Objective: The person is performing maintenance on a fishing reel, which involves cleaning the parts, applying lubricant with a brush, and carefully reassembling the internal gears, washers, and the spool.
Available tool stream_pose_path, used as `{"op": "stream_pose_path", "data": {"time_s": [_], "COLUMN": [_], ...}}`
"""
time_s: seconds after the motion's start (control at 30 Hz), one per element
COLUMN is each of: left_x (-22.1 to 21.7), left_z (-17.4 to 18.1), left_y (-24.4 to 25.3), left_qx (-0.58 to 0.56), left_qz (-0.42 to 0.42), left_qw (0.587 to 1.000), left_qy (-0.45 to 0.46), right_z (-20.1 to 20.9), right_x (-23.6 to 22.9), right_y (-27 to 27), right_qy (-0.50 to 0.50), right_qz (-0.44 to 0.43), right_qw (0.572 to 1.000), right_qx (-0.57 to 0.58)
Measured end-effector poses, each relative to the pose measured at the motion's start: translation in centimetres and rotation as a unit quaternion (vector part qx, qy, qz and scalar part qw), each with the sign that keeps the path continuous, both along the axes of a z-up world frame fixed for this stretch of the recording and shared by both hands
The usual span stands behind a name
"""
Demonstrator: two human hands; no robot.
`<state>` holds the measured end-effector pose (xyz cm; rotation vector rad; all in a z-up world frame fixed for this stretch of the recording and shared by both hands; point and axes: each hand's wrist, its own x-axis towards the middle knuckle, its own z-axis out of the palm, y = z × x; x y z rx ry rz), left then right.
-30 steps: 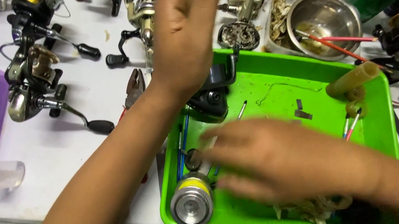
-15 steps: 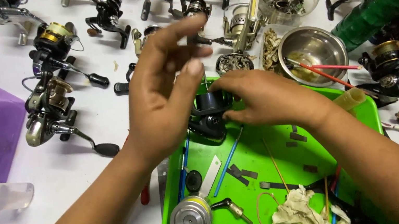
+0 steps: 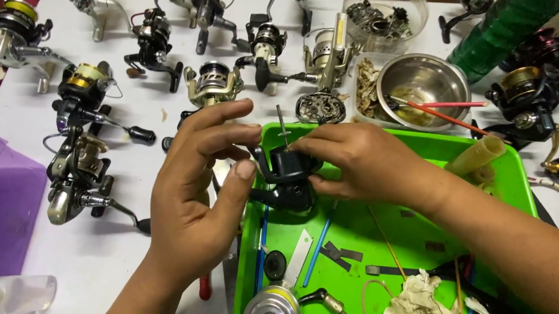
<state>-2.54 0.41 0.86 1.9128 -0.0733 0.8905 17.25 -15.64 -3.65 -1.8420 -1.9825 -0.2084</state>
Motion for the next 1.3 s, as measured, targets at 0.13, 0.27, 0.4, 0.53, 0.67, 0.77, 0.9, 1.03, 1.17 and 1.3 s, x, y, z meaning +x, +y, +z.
{"op": "stream_pose_path", "data": {"time_s": [0.13, 0.27, 0.4, 0.53, 0.67, 0.77, 0.9, 1.03, 1.17, 1.3], "left_x": [0.4, 0.5, -0.2, -0.7, 1.9, 4.6, 7.1, 7.5, 7.1, 6.1], "left_z": [-0.1, -1.0, -1.9, -2.7, -0.9, -2.2, -4.2, -5.4, -5.3, -5.6], "left_y": [0.0, 0.1, -0.1, 0.8, 2.9, 3.7, 2.4, 1.7, 2.0, 3.2], "left_qx": [-0.034, -0.022, 0.066, -0.051, -0.041, 0.065, 0.262, 0.336, 0.315, 0.315], "left_qz": [-0.016, -0.004, 0.020, -0.005, 0.117, 0.110, 0.071, 0.086, 0.094, 0.104], "left_qw": [0.999, 0.999, 0.994, 0.987, 0.992, 0.967, 0.861, 0.837, 0.844, 0.851], "left_qy": [-0.009, -0.028, -0.090, -0.149, -0.009, 0.221, 0.429, 0.424, 0.423, 0.408], "right_z": [-0.4, 0.0, 1.1, 2.9, 4.7, 4.2, 2.2, 0.5, 0.1, 0.1], "right_x": [0.6, 1.3, 1.3, 1.5, 0.4, -0.8, -1.8, -1.7, -1.6, -1.2], "right_y": [0.1, 0.6, 0.6, -2.1, -6.9, -11.0, -15.2, -16.2, -14.8, -13.1], "right_qy": [0.032, 0.027, 0.002, -0.042, -0.061, -0.036, -0.011, 0.020, 0.035, 0.052], "right_qz": [0.029, 0.047, 0.042, 0.010, -0.091, -0.160, -0.212, -0.227, -0.226, -0.200], "right_qw": [0.999, 0.998, 0.998, 0.996, 0.989, 0.982, 0.972, 0.967, 0.960, 0.956], "right_qx": [0.002, 0.011, 0.051, 0.075, 0.099, 0.096, 0.097, 0.111, 0.159, 0.208]}}
